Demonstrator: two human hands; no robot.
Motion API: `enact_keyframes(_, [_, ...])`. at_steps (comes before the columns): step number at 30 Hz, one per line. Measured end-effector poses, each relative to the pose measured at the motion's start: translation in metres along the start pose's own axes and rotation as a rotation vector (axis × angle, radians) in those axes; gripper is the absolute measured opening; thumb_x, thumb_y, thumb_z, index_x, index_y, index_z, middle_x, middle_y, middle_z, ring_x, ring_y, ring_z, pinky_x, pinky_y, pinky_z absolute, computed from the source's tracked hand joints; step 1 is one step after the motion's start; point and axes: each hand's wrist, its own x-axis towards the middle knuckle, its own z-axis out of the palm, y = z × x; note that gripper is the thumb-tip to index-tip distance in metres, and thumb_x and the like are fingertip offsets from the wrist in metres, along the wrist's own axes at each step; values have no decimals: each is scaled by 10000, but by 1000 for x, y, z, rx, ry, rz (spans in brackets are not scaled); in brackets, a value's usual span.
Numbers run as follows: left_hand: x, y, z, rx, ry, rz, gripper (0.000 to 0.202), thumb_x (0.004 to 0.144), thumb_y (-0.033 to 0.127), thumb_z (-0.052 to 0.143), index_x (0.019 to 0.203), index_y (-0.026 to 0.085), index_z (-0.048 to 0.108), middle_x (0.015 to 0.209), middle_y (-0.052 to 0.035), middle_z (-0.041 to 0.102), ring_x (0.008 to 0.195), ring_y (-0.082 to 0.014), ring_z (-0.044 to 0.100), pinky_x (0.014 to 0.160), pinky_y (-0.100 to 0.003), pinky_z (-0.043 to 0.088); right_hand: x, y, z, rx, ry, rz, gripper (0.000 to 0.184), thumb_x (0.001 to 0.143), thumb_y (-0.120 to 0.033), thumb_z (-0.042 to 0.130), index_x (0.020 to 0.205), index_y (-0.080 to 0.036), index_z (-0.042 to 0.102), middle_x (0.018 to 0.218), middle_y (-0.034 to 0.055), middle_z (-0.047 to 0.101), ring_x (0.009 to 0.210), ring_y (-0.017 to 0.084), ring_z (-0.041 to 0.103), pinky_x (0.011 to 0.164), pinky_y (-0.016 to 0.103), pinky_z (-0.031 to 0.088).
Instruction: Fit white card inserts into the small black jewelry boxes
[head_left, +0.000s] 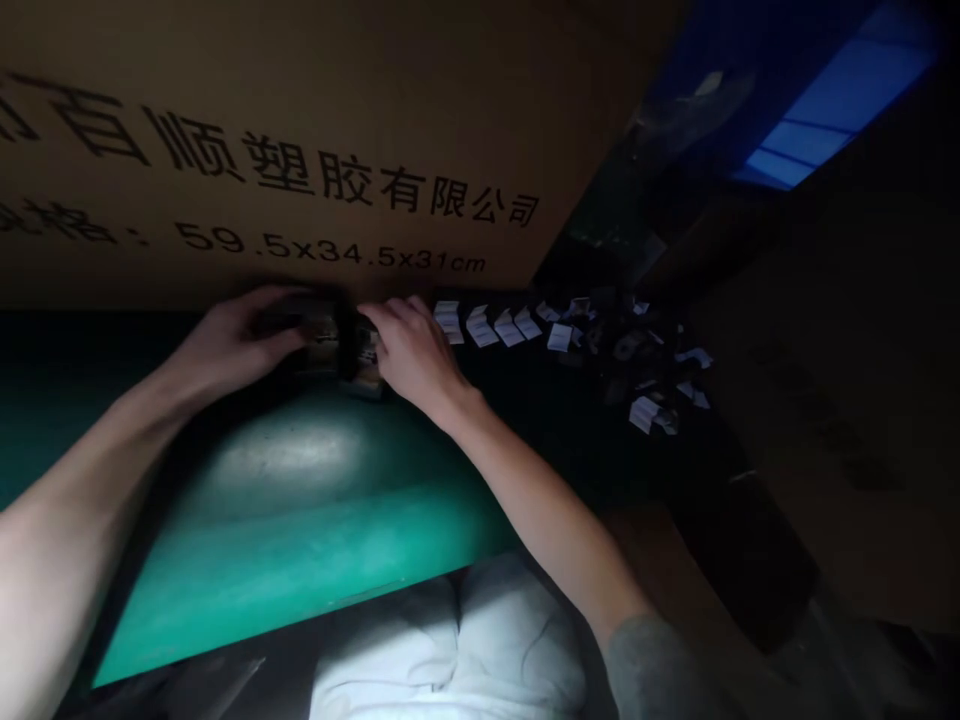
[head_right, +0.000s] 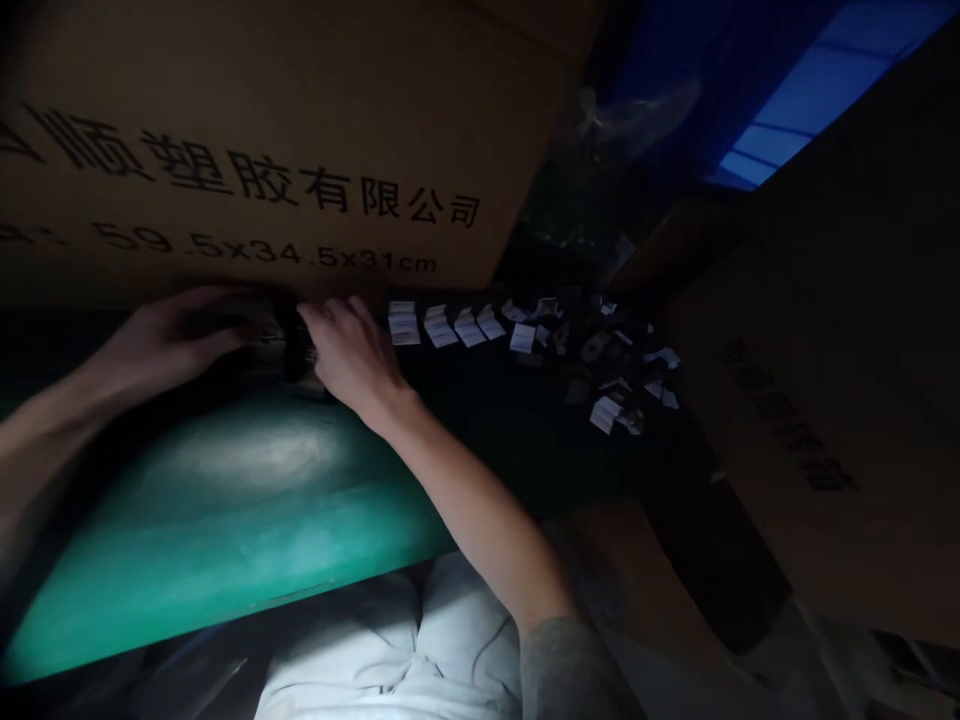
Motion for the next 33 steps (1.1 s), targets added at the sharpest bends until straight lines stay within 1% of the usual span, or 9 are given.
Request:
enact_keyframes(3, [-7,5,-13,178,116,60,567,802,380,607,1318,163,697,1227,-57,749,1130,-257,694,1103,-419,527,0,3,7,152,57,13,562,929,-25,495,1449,-223,576,1458,85,568,1422,281,486,1214,523,474])
enact_keyframes(6, [-17,16,-20,311,363,128,500,856,449,524,1190,131,717,1086,-69,728,1028,-256,698,1030,-411,544,-23,10,7,272,98,17,614,967,-99,529,1546,-295,462,1658,68,345,1539,288,377,1252,516,447])
enact_keyframes(7, [-21,19,-20,343,369,151,494,872,475,511,1173,141,714,1045,-60,718,997,-247,695,1008,-398,547,-33,12,7,298,100,17,624,983,-117,522,1568,-310,426,1686,68,298,1548,281,371,1244,503,461])
enact_keyframes(11, [-36,23,-1,503,17,400,547,981,568,408,1179,172,729,1175,-115,694,1087,-292,664,954,-383,535,-64,19,8,351,69,23,546,1023,-179,502,1550,-311,450,1640,87,379,1438,232,519,1171,418,544])
enact_keyframes(13, [-42,20,11,600,-51,463,567,1026,565,369,1243,190,735,1147,-133,685,1049,-298,656,896,-381,531,-72,20,12,342,40,8,493,1026,-203,507,1512,-279,502,1585,94,455,1399,223,557,1181,397,534])
enact_keyframes(17, [-46,15,23,644,6,529,561,1069,526,362,1256,174,756,1096,-140,680,1000,-289,643,862,-367,510,-75,20,17,301,25,-26,456,1031,-214,488,1484,-203,542,1525,118,516,1379,219,575,1200,369,507])
enact_keyframes(21, [-44,4,22,638,1,575,520,1060,507,415,1069,191,827,1039,-132,700,922,-283,655,813,-375,508,-74,21,18,255,-1,-26,422,1014,-190,505,1423,-224,601,1468,104,576,1365,225,581,1193,405,506])
enact_keyframes(27, [-47,-6,17,487,1,443,483,1032,505,463,1024,194,833,1063,-134,732,931,-275,708,806,-352,545,-82,17,20,258,21,-40,301,1004,-196,543,1258,-237,700,1319,90,678,1265,222,627,1119,416,550])
enact_keyframes(33, [-51,0,23,517,33,374,462,1032,486,459,973,219,832,1041,-139,765,946,-298,713,840,-392,556,-87,19,23,319,59,-48,207,986,-177,569,1066,-195,759,1236,107,727,1249,242,648,1072,418,581])
